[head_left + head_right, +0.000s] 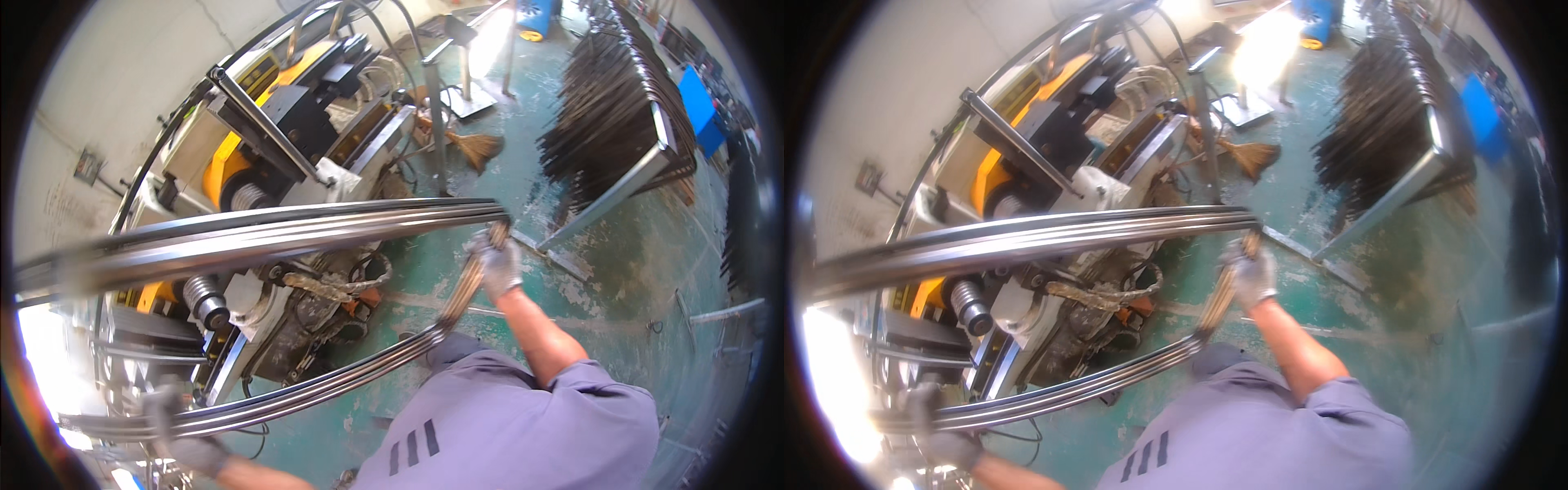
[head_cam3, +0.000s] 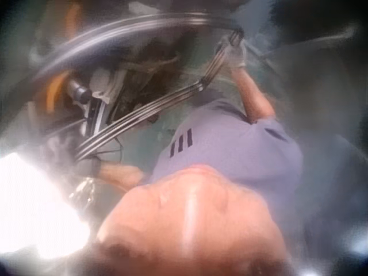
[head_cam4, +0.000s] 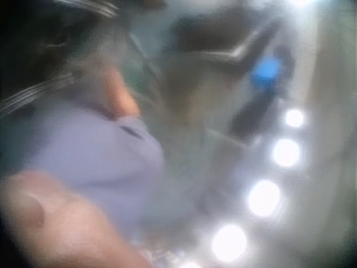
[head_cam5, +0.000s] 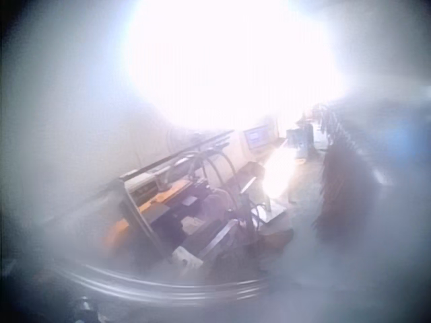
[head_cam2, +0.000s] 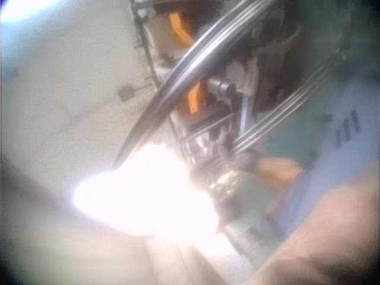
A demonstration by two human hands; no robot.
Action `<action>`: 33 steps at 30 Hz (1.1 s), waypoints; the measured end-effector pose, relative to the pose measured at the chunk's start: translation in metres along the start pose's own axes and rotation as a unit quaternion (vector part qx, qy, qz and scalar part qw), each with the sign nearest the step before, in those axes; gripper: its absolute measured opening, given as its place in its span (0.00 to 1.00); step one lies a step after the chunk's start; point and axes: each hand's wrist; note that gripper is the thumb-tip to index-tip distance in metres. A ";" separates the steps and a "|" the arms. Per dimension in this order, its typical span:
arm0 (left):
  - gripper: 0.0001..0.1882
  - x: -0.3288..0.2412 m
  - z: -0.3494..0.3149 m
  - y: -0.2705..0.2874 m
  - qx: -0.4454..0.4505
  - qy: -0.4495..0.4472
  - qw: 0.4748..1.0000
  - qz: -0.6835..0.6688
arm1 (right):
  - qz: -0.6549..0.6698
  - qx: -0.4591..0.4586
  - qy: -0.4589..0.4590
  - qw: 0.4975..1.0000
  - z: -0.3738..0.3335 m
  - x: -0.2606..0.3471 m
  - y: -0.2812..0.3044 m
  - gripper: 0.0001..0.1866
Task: The person picks up several metal strips from a rack, feeds them into a industrial bending machine, and kemudian places the bent strips onto a secondary storage rack.
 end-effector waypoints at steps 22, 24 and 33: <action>0.17 0.157 -0.530 -0.435 0.545 0.677 0.483 -0.108 | -0.796 0.038 0.469 0.381 0.434 0.497 0.393 0.32; 0.14 0.119 -0.559 -0.478 0.594 0.632 0.496 -0.036 | -0.820 0.048 0.359 0.443 0.501 0.490 0.449 0.39; 0.22 0.112 -0.595 -0.551 0.582 0.516 0.602 0.181 | -0.857 0.021 0.368 0.359 0.580 0.487 0.444 0.43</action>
Point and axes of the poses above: each hand's wrist, its own z-axis towards the middle knuckle, its own y-axis out of the back of the hand, x = y × z, and after that the axes turned 15 degrees about y, right-handed
